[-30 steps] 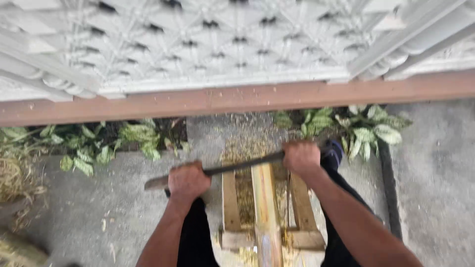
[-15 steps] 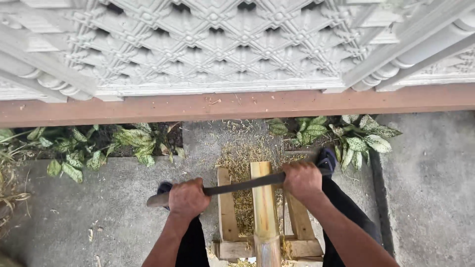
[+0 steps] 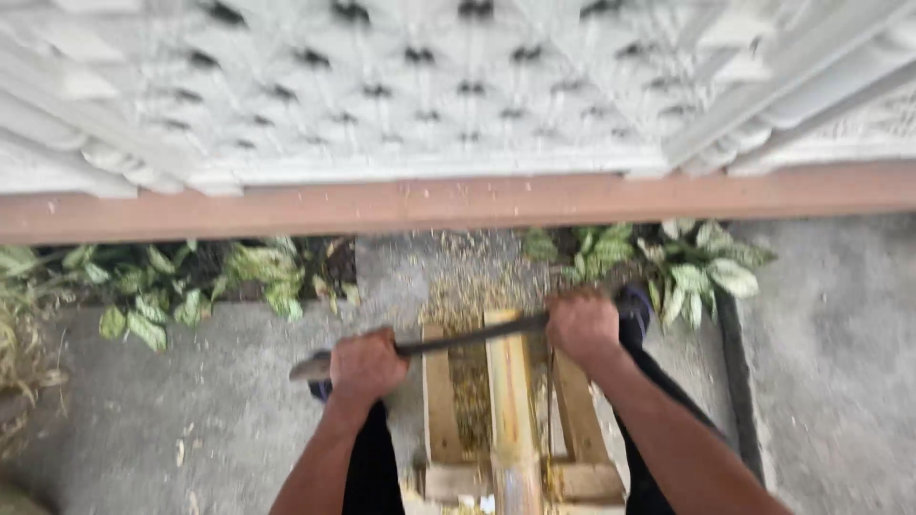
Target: The recorder uses a machete to shave the outer layer and smooth a bamboo pole supported on a wooden stand.
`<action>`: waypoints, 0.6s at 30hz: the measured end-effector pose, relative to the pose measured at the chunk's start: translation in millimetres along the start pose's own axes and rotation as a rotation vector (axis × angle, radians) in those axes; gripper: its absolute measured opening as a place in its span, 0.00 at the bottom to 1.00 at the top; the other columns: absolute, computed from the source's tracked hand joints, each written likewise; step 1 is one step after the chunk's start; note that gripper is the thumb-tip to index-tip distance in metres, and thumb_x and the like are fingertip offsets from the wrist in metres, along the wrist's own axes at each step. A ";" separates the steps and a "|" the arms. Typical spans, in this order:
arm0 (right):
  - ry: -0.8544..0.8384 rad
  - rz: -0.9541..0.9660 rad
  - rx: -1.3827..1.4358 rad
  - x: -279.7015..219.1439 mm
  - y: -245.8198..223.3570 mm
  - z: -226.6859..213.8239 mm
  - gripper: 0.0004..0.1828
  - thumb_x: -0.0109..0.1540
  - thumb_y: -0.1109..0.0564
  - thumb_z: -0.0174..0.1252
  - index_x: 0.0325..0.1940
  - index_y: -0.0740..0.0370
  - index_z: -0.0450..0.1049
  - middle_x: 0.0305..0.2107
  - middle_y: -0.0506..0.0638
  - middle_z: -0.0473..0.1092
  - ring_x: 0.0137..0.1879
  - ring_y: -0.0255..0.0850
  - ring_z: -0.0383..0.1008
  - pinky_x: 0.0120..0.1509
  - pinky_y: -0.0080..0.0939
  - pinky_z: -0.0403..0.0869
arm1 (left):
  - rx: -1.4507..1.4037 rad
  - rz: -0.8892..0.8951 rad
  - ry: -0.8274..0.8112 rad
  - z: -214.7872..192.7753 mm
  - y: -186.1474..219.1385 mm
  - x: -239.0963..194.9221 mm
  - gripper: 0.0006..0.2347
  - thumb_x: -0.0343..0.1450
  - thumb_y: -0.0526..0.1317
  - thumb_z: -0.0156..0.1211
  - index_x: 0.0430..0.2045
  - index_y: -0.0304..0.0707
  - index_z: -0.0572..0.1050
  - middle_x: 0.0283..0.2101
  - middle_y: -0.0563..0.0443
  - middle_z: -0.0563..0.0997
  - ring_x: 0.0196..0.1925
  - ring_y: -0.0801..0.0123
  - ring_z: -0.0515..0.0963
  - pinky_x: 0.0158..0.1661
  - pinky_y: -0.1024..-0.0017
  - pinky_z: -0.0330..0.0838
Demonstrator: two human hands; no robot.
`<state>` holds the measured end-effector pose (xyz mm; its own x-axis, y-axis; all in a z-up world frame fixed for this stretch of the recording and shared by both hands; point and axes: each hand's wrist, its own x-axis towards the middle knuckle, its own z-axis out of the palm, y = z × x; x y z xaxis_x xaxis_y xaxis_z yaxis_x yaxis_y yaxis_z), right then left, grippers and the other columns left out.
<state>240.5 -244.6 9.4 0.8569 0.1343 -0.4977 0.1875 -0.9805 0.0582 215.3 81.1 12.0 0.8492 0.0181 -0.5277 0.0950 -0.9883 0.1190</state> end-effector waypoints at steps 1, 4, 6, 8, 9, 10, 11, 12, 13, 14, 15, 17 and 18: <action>0.041 0.004 -0.005 20.9 1.5 -22.5 0.09 0.63 0.47 0.56 0.43 0.48 0.78 0.29 0.49 0.77 0.39 0.39 0.80 0.53 0.49 0.77 | 0.000 0.004 0.041 -20.0 3.0 11.6 0.11 0.67 0.50 0.63 0.35 0.46 0.79 0.36 0.43 0.84 0.40 0.55 0.83 0.48 0.60 0.75; -0.145 0.081 0.035 17.6 0.6 -27.0 0.10 0.66 0.48 0.53 0.51 0.43 0.75 0.31 0.50 0.77 0.38 0.39 0.81 0.46 0.47 0.80 | 0.077 -0.015 -0.220 -30.1 10.5 -2.9 0.14 0.75 0.54 0.52 0.37 0.44 0.77 0.33 0.46 0.85 0.36 0.64 0.86 0.47 0.64 0.77; -0.087 0.051 0.045 23.2 4.1 -25.4 0.09 0.68 0.50 0.53 0.50 0.45 0.76 0.33 0.51 0.78 0.39 0.42 0.82 0.42 0.46 0.82 | -0.013 -0.075 -0.126 -49.5 14.5 12.9 0.14 0.70 0.51 0.59 0.40 0.42 0.76 0.34 0.45 0.85 0.36 0.62 0.85 0.44 0.63 0.80; 0.103 -0.026 0.040 19.0 6.2 -11.2 0.09 0.62 0.48 0.57 0.45 0.48 0.78 0.32 0.50 0.78 0.39 0.43 0.82 0.43 0.47 0.81 | -0.008 -0.038 -0.061 -6.2 -2.4 3.7 0.12 0.69 0.50 0.60 0.36 0.42 0.78 0.32 0.46 0.84 0.36 0.63 0.84 0.46 0.61 0.77; 0.285 -0.099 0.026 25.5 9.3 -10.1 0.11 0.57 0.47 0.61 0.40 0.51 0.80 0.30 0.50 0.78 0.39 0.44 0.82 0.45 0.49 0.80 | -0.009 0.003 -0.003 9.9 -10.1 8.8 0.11 0.68 0.49 0.61 0.31 0.42 0.80 0.29 0.47 0.84 0.35 0.64 0.83 0.48 0.60 0.74; 0.280 -0.098 0.028 21.1 6.3 -13.1 0.11 0.57 0.47 0.61 0.40 0.51 0.80 0.30 0.50 0.78 0.39 0.44 0.82 0.45 0.49 0.80 | -0.007 0.003 -0.008 8.6 -9.0 3.6 0.11 0.68 0.49 0.61 0.31 0.42 0.80 0.29 0.47 0.84 0.35 0.64 0.83 0.48 0.60 0.74; 0.277 -0.108 0.041 17.4 3.4 -14.7 0.12 0.54 0.47 0.63 0.38 0.52 0.80 0.29 0.51 0.78 0.37 0.45 0.82 0.44 0.50 0.80 | 0.018 -0.005 -0.046 8.8 -8.0 -0.8 0.13 0.70 0.52 0.59 0.32 0.43 0.79 0.29 0.49 0.84 0.33 0.66 0.83 0.45 0.63 0.77; 0.270 -0.119 0.053 14.6 0.9 -19.1 0.13 0.52 0.47 0.64 0.37 0.53 0.80 0.27 0.51 0.78 0.36 0.46 0.81 0.43 0.50 0.80 | 0.042 -0.014 -0.086 6.3 -6.6 -4.8 0.15 0.71 0.54 0.58 0.34 0.43 0.79 0.28 0.50 0.84 0.31 0.68 0.84 0.42 0.65 0.79; 0.263 -0.120 0.055 21.5 3.5 -22.4 0.13 0.52 0.47 0.64 0.37 0.53 0.80 0.27 0.51 0.78 0.36 0.46 0.81 0.43 0.50 0.80 | 0.043 -0.015 -0.094 -4.4 -1.5 6.3 0.15 0.71 0.54 0.58 0.34 0.43 0.79 0.28 0.50 0.84 0.31 0.68 0.84 0.42 0.65 0.79; 0.200 -0.101 0.077 13.8 2.1 -16.5 0.09 0.55 0.49 0.63 0.36 0.53 0.80 0.28 0.51 0.78 0.36 0.46 0.81 0.41 0.49 0.80 | 0.018 -0.043 -0.089 -7.3 1.5 2.3 0.14 0.72 0.53 0.57 0.35 0.43 0.78 0.28 0.50 0.83 0.30 0.67 0.83 0.41 0.65 0.79; 0.137 -0.082 0.099 4.1 0.7 -11.7 0.06 0.58 0.52 0.61 0.35 0.53 0.80 0.28 0.51 0.78 0.35 0.46 0.81 0.40 0.49 0.80 | -0.006 -0.073 -0.084 -10.7 4.7 -2.9 0.13 0.73 0.52 0.57 0.36 0.44 0.78 0.29 0.49 0.83 0.29 0.66 0.82 0.39 0.64 0.79; 0.242 -0.101 0.082 25.2 8.3 -0.5 0.06 0.61 0.52 0.59 0.34 0.53 0.80 0.28 0.51 0.78 0.35 0.44 0.81 0.40 0.48 0.80 | 0.007 -0.046 -0.046 11.2 -8.4 3.9 0.13 0.71 0.53 0.59 0.37 0.45 0.78 0.28 0.51 0.83 0.30 0.68 0.82 0.41 0.65 0.78; 0.270 -0.128 0.065 24.9 10.7 13.6 0.08 0.63 0.53 0.56 0.33 0.54 0.80 0.28 0.50 0.78 0.35 0.42 0.81 0.41 0.46 0.80 | 0.011 -0.032 -0.083 31.9 -15.1 -4.0 0.14 0.68 0.54 0.62 0.37 0.46 0.78 0.27 0.53 0.83 0.30 0.71 0.82 0.42 0.65 0.76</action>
<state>257.2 -253.8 -14.2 0.9264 0.2824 -0.2491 0.2788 -0.9590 -0.0505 193.9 91.1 -14.5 0.8001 0.0374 -0.5987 0.1151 -0.9891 0.0920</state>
